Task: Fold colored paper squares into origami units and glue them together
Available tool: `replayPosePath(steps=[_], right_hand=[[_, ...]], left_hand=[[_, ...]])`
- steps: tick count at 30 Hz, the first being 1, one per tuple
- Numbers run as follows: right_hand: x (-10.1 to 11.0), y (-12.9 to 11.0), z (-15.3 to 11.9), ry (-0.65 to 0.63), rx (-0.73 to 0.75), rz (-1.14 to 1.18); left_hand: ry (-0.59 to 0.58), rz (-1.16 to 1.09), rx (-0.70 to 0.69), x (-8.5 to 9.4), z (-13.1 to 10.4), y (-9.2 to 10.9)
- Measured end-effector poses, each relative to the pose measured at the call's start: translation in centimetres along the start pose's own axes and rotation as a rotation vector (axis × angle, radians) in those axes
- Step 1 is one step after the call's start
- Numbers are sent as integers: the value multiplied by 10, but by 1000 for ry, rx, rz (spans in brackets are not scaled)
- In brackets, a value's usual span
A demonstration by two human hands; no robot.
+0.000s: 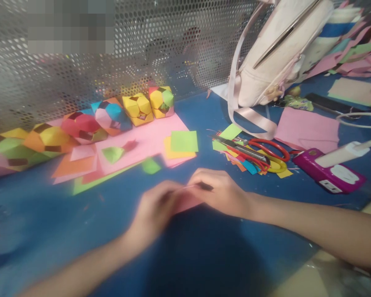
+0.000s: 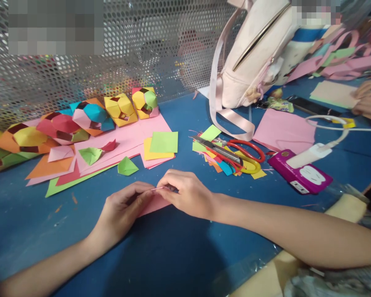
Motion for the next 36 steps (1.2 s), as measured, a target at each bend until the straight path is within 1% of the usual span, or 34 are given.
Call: replayPosePath(steps=[4,7,10,12,15,18,20,23,25,31,36], right_hand=[[1,-1,0,-18,6,26],[3,-2,1,-49,-8,66],[4,-2,2,-53,-69,92],[4,-3,2,-35,-80,81],[3,-4,2,-25,-29,37],[2,-6,2,-41,5,22],[3,-6,3,-51,-46,59],[4,-5,3,-80,-175,126],[4,-5,3,-85,-203,134],[0,-5,2,-43,-111,69],[0,-5,1,-17,-53,37]], left_hand=[[-8,18,58,0,1,-3],[-5,59,41,0,1,-3],[45,88,46,0,1,-2],[69,94,72,0,1,-1],[61,78,107,-1,1,-1],[55,74,107,-1,1,-2],[57,71,113,-1,0,-3],[63,35,135,-1,-1,-4],[62,13,145,-2,-1,-5],[39,22,158,-3,0,-4],[14,7,110,-2,4,2]])
Point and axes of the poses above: each hand's wrist, its own z-axis towards the middle knuckle, its own x-axis out of the back of the hand, y = z × x, the point moved 2 cm from there along z, towards the middle knuckle, and after that the axes turned 6 degrees about -y, right-handed, at the moved point
